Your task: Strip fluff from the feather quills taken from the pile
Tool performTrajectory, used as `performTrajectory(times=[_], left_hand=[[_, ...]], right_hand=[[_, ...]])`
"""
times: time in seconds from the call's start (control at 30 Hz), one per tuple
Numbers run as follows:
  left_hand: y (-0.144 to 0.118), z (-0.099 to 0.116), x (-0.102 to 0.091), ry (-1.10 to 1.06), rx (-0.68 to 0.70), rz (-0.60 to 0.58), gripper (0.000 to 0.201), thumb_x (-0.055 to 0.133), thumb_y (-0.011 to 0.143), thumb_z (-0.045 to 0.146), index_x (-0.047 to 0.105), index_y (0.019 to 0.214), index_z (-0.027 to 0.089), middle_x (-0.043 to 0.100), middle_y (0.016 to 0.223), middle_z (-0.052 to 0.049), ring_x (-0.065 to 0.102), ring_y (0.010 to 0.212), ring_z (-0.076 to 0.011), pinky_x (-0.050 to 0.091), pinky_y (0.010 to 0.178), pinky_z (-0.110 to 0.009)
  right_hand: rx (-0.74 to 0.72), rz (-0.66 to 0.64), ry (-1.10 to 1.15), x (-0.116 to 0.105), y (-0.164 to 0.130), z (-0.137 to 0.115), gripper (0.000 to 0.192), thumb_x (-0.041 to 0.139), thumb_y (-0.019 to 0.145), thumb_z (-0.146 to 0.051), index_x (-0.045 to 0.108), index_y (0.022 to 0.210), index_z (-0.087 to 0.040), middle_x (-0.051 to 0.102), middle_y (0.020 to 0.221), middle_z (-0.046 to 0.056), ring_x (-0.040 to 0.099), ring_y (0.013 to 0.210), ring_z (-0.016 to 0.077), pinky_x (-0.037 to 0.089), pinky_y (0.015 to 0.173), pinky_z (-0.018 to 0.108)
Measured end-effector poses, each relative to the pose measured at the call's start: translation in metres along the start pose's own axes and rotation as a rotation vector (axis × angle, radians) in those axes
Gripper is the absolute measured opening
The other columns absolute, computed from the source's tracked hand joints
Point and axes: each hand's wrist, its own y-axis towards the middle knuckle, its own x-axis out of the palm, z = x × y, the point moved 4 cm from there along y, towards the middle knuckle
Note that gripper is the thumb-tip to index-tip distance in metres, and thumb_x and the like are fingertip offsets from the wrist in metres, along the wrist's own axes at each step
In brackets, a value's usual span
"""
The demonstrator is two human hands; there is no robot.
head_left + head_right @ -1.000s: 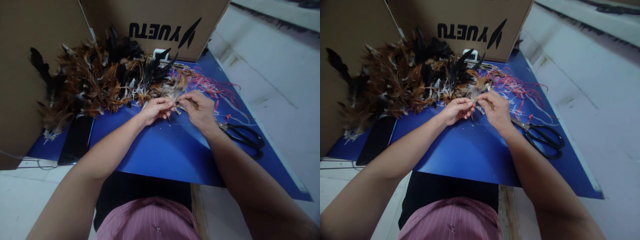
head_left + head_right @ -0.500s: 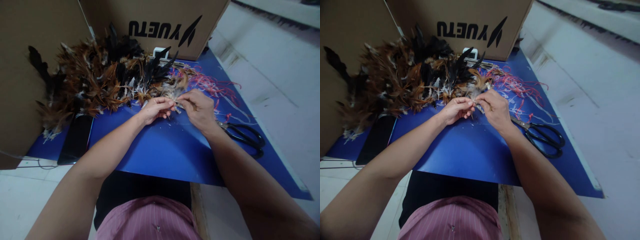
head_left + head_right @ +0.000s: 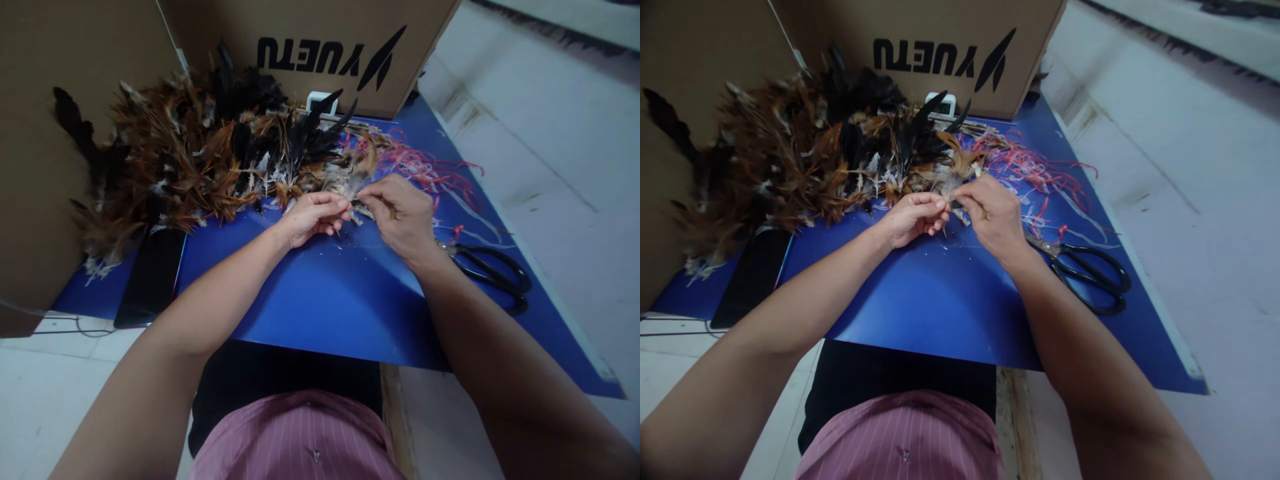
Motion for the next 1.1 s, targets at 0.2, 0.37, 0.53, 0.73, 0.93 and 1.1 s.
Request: performTrajectory(times=[0.2, 0.37, 0.53, 0.73, 0.93, 1.1], left_hand=[[0.0005, -0.0005, -0.0003, 0.002, -0.004, -0.014, 0.014, 0.075, 0.088, 0.018, 0.066, 0.081, 0.011, 0.069, 0.067, 0.001, 0.061, 0.049, -0.0045, 0.045, 0.046, -0.014], [0.0008, -0.0010, -0.0004, 0.010, -0.008, -0.015, 0.013, 0.073, 0.090, 0.017, 0.066, 0.081, 0.011, 0.069, 0.067, 0.001, 0.061, 0.050, -0.0045, 0.045, 0.046, -0.014], [0.0016, -0.0018, -0.0010, 0.023, -0.009, -0.035, 0.012, 0.073, 0.090, 0.017, 0.066, 0.081, 0.011, 0.069, 0.067, 0.001, 0.061, 0.050, -0.0048, 0.044, 0.046, -0.015], [0.0003, -0.0009, -0.0004, 0.032, -0.012, -0.020, 0.012, 0.072, 0.088, 0.017, 0.066, 0.081, 0.011, 0.069, 0.066, 0.001, 0.060, 0.050, -0.0051, 0.044, 0.047, -0.016], [0.0003, -0.0004, 0.0000, 0.038, -0.009, -0.002, 0.012, 0.073, 0.087, 0.017, 0.066, 0.079, 0.012, 0.068, 0.065, 0.001, 0.060, 0.051, -0.0045, 0.043, 0.048, -0.016], [0.0008, -0.0001, -0.0001, 0.059, 0.004, 0.014, 0.014, 0.077, 0.085, 0.020, 0.066, 0.080, 0.012, 0.068, 0.066, 0.002, 0.058, 0.052, -0.0036, 0.042, 0.050, -0.016]], right_hand=[[0.022, 0.040, -0.030, 0.0000, -0.0012, 0.0035, 0.012, 0.063, 0.095, -0.025, 0.070, 0.086, -0.028, 0.066, 0.077, 0.003, 0.063, 0.073, 0.0196, 0.049, 0.068, 0.036], [0.033, 0.000, 0.006, 0.0016, -0.0011, 0.0020, 0.013, 0.062, 0.094, -0.021, 0.070, 0.085, -0.026, 0.068, 0.080, 0.002, 0.065, 0.076, 0.0183, 0.050, 0.071, 0.034], [0.002, -0.015, -0.010, 0.0010, 0.0000, -0.0016, 0.015, 0.061, 0.095, -0.019, 0.070, 0.085, -0.025, 0.069, 0.080, 0.002, 0.065, 0.077, 0.0175, 0.050, 0.072, 0.033], [0.033, -0.019, -0.036, 0.0029, -0.0019, 0.0002, 0.014, 0.060, 0.095, -0.021, 0.070, 0.087, -0.025, 0.069, 0.082, 0.003, 0.066, 0.079, 0.0189, 0.051, 0.076, 0.036], [0.041, 0.008, -0.034, 0.0052, -0.0033, -0.0036, 0.012, 0.061, 0.093, -0.023, 0.069, 0.084, -0.026, 0.070, 0.080, 0.002, 0.065, 0.075, 0.0187, 0.051, 0.074, 0.035], [0.114, 0.010, -0.043, 0.0057, -0.0032, -0.0006, 0.009, 0.065, 0.091, -0.028, 0.069, 0.084, -0.026, 0.072, 0.082, 0.003, 0.067, 0.077, 0.0200, 0.054, 0.075, 0.036]])
